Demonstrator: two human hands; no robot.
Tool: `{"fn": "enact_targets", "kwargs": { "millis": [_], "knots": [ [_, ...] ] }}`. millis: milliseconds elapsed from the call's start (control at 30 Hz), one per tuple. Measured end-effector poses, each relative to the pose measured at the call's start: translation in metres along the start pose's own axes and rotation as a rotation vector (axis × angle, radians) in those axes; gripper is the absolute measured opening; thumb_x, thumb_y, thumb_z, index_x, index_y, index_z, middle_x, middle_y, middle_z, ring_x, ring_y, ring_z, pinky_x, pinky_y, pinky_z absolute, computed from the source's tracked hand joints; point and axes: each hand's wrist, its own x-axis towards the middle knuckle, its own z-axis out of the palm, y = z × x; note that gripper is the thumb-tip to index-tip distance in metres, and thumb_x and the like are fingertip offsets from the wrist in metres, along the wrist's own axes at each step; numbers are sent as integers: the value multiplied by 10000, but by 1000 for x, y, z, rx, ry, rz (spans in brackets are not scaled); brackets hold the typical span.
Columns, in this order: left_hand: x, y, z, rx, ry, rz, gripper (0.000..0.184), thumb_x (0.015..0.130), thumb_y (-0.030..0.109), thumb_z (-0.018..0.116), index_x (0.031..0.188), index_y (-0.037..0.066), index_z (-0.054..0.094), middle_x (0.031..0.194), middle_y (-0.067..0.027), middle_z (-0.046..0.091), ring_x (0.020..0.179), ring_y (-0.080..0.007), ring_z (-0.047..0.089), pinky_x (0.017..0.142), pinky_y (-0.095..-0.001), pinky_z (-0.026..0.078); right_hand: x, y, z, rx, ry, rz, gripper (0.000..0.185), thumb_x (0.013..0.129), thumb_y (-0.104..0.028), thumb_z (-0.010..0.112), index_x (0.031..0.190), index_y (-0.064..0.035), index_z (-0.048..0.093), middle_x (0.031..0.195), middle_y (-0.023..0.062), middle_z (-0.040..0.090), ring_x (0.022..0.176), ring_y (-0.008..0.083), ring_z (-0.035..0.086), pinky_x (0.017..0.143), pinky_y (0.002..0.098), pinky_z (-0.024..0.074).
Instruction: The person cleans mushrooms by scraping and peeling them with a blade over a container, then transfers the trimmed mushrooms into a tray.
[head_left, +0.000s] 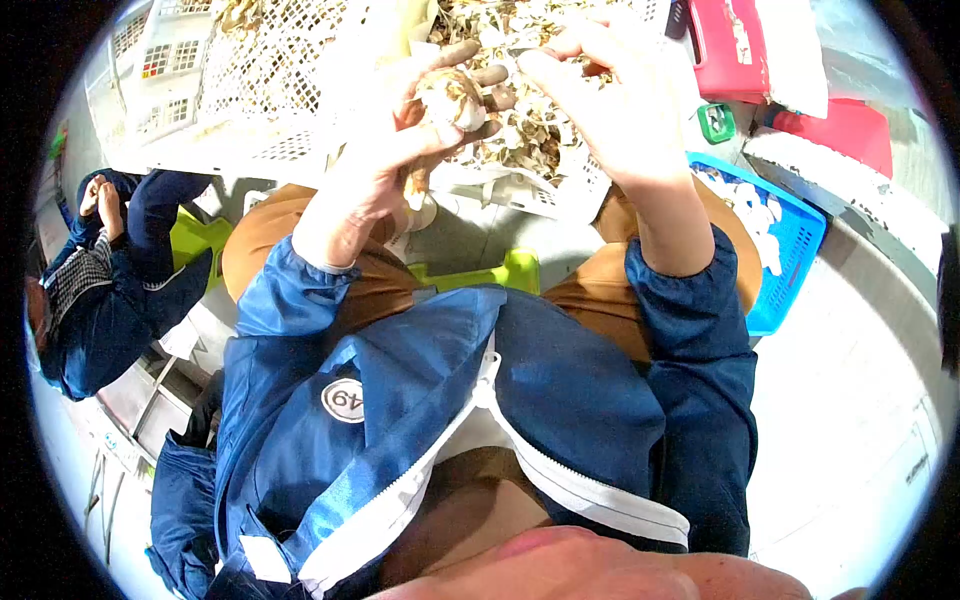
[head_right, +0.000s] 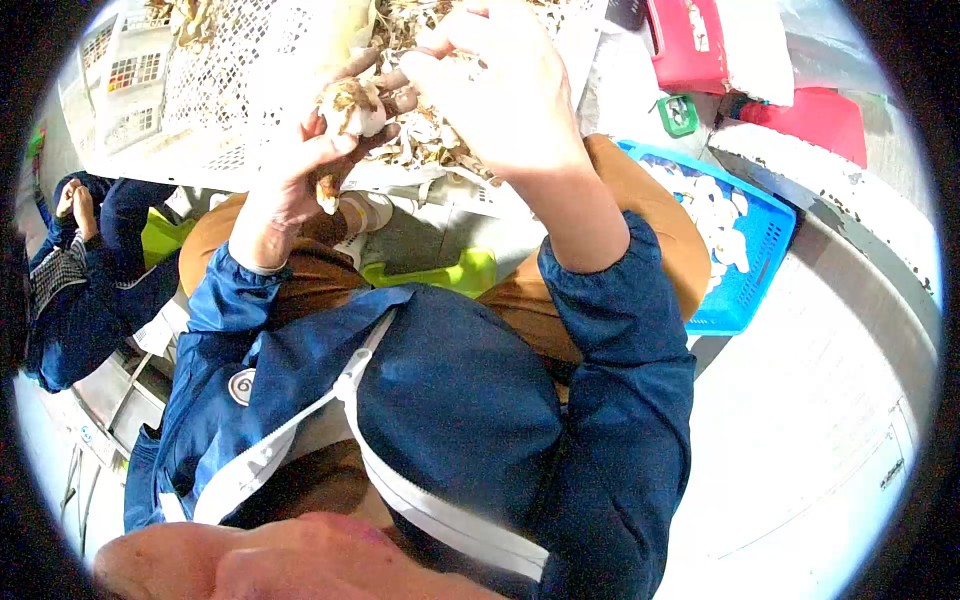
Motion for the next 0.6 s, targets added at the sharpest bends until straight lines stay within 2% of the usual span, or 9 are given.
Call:
{"fn": "enact_targets", "kwargs": {
  "millis": [33,67,100,200,233,333,367,533,600],
  "knots": [
    [-2,3,3,9,21,-18,761,826,134,724,1489,9,373,1402,-165,537,1295,-234,527,1105,-340,416,0,-6,-2,12,-14,-14,143,854,-148,744,878,-20,685,866,70,627,769,153,611,710,277,493],
    [-2,3,2,43,44,-8,758,824,139,723,1487,13,379,1395,-166,542,1291,-233,531,1105,-340,416,1,-15,-5,25,-29,-28,149,836,-162,747,857,-28,685,785,78,608,736,182,617,676,299,497],
    [-1,3,2,76,69,0,754,822,143,722,1485,16,385,1388,-166,548,1286,-232,534,1106,-340,416,-3,-36,-7,168,-163,227,144,821,-173,745,820,-41,687,830,84,621,787,231,628,711,327,504],
    [0,4,5,137,115,36,756,813,160,730,1483,39,404,1314,-142,591,1241,-210,553,1079,-326,428,-2,-11,1,3,-157,-256,157,808,-202,747,796,-57,690,890,87,665,846,262,651,757,347,514],
    [0,4,4,165,125,47,757,812,160,732,1485,42,404,1299,-135,597,1227,-205,557,1069,-323,432,-4,-7,4,105,-181,-187,164,805,-215,743,797,-62,684,961,91,691,882,280,659,767,351,520],
    [-1,-3,-5,295,137,52,762,817,160,735,1489,42,395,1278,-121,603,1186,-190,564,1040,-317,439,-3,-5,8,156,-159,-227,157,822,-201,738,824,-52,689,942,93,698,857,263,662,764,343,520],
    [-1,-6,-8,317,137,54,760,820,157,733,1490,41,393,1285,-121,598,1185,-188,561,1041,-316,436,-4,-5,8,185,-175,-162,156,832,-195,735,832,-45,690,929,94,700,844,250,666,758,337,521],
    [5,-8,-6,474,72,206,733,838,111,708,1491,38,383,1415,-129,499,1299,-203,495,1104,-329,388,-7,-6,10,339,-157,49,151,868,-170,727,882,-23,698,858,100,702,774,190,678,718,308,524],
    [1,-6,1,342,98,176,732,828,52,691,1489,27,378,1455,-131,463,1349,-215,450,1132,-340,361,-8,-8,11,300,-160,17,144,875,-167,722,907,-28,700,859,104,701,761,186,681,696,308,525]
  ]
}}
